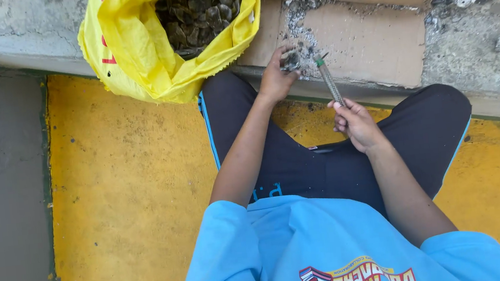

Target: Opening oyster shells using a metal tool and placing them on a cardboard surface.

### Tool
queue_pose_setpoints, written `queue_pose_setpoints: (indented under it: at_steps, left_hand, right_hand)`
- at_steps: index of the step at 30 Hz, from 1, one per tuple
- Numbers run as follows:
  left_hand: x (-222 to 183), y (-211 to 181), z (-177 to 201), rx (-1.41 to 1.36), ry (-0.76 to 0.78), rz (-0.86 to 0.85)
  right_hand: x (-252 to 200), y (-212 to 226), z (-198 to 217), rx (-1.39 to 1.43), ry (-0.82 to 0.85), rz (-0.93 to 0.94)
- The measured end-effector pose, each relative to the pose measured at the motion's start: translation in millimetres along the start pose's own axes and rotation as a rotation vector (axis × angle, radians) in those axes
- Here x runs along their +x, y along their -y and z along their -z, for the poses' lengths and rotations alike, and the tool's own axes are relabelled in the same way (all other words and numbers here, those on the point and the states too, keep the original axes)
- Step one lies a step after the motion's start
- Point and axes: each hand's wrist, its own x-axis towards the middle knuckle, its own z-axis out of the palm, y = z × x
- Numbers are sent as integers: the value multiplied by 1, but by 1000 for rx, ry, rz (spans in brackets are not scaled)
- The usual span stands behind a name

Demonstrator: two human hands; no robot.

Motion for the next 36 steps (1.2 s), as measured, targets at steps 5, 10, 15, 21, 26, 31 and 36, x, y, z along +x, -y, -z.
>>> queue_pose_setpoints:
  at_steps: [5, 10, 15, 21, 26, 31, 36]
  left_hand:
    - [10, 5, 7, 234, -59, 45]
    - [-2, 9, 0, 304, -47, 28]
    - [0, -7, 3, 472, 58, 57]
    - [-8, -7, -1, 503, 113, 48]
    - [-3, -23, 1, 470, 82, -27]
    - [-3, -3, -4, 422, 71, 93]
    - [-4, -26, -3, 483, 96, 131]
  right_hand:
    - [13, 7, -4, -71, -7, -57]
    - [4, -4, 2, -24, 47, -13]
    - [6, 1, -8, -160, -79, -84]
    - [3, -10, -2, -269, -208, -8]
    - [7, -8, -1, -413, -258, -13]
    - [-9, 5, -16, -483, -206, -64]
    - [-22, 30, -38, -673, -222, 158]
